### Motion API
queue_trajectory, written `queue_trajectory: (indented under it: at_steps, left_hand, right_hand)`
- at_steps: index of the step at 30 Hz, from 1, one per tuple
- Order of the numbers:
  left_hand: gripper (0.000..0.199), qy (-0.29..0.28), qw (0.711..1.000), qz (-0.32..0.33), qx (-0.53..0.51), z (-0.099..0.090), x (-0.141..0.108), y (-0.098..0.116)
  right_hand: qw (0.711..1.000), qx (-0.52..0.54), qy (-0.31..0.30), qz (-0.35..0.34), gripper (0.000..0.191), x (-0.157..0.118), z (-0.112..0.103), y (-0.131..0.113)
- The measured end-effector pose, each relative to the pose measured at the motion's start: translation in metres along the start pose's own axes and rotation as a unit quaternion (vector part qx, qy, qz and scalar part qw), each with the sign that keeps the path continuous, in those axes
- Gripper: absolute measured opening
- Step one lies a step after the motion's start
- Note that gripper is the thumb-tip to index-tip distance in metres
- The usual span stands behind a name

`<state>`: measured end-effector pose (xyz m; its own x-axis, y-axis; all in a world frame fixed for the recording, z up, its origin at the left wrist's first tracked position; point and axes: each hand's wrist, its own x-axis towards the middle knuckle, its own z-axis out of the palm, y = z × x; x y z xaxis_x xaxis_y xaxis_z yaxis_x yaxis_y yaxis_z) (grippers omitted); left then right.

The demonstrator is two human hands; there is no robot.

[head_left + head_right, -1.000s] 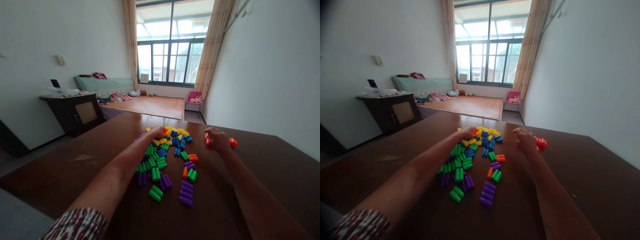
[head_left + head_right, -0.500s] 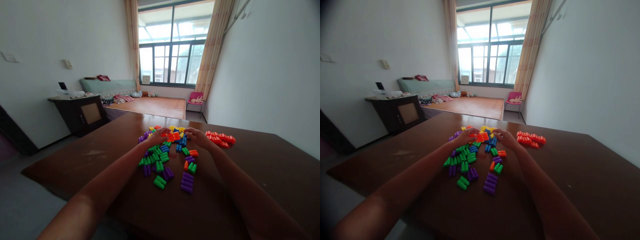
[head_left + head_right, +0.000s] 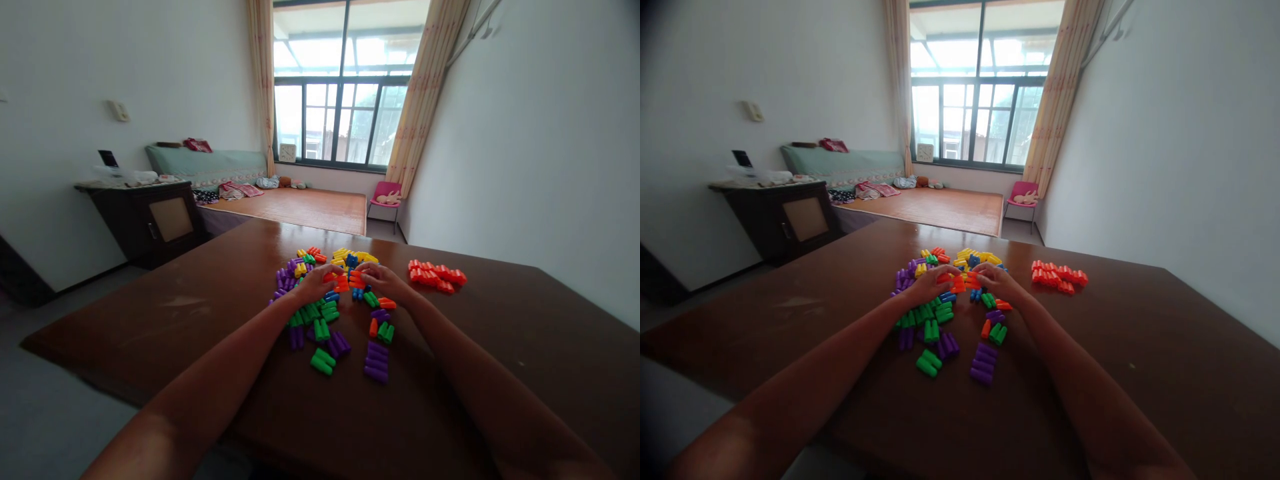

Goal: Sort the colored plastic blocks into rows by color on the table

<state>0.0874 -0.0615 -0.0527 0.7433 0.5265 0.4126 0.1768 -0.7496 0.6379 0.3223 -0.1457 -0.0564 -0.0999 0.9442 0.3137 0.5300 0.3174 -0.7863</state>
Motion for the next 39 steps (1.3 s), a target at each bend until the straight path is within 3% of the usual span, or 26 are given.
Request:
queue_trajectory:
  at_steps: [4,8,11,13,16,20,23,29,32,35,37,39]
  left_hand:
    - [0.043,0.000,0.999,0.039,0.001,0.002,-0.001,0.000]
    - [0.041,-0.009,0.999,0.041,-0.024,0.003,-0.001,-0.001]
    - [0.034,0.013,1.000,0.001,-0.012,-0.002,-0.002,0.001]
    - [0.032,0.024,1.000,-0.018,0.004,-0.006,-0.002,0.003]
    - [0.033,0.021,0.999,-0.025,0.017,-0.011,-0.003,0.007]
    - [0.035,0.017,0.999,-0.031,0.022,-0.012,-0.003,0.006]
    - [0.035,0.018,0.999,-0.028,0.028,-0.009,-0.002,0.002]
    - [0.033,0.017,0.999,-0.026,0.034,-0.009,-0.002,-0.002]
    - [0.036,0.005,1.000,-0.011,0.023,-0.009,-0.003,-0.001]
    - [0.045,0.007,1.000,0.022,0.021,-0.008,-0.003,-0.001]
    - [0.048,0.011,0.999,0.034,0.022,-0.008,-0.003,0.000]
    - [0.050,0.005,0.999,0.033,0.015,-0.008,-0.004,0.001]
  right_hand:
    - [0.989,-0.129,0.041,-0.051,0.030,-0.001,0.014,-0.016]
    - [0.992,-0.107,0.023,-0.063,0.029,-0.002,0.026,-0.023]
    - [0.994,-0.090,0.049,-0.031,0.028,0.000,0.015,-0.013]
    - [0.991,-0.072,0.111,0.021,0.031,-0.001,-0.009,0.002]
    - [0.964,-0.024,0.244,0.100,0.035,-0.014,-0.067,0.031]
    - [0.884,0.017,0.423,0.199,0.028,-0.058,-0.144,0.072]
    - [0.828,-0.050,0.487,0.275,0.018,-0.088,-0.171,0.097]
    - [0.787,-0.250,0.424,0.371,0.018,-0.102,-0.165,0.113]
    - [0.789,-0.308,0.382,0.370,0.022,-0.104,-0.161,0.111]
    - [0.783,-0.335,0.409,0.329,0.027,-0.101,-0.163,0.103]
    - [0.785,-0.343,0.442,0.267,0.029,-0.090,-0.161,0.089]
    - [0.830,-0.306,0.422,0.195,0.031,-0.070,-0.149,0.067]
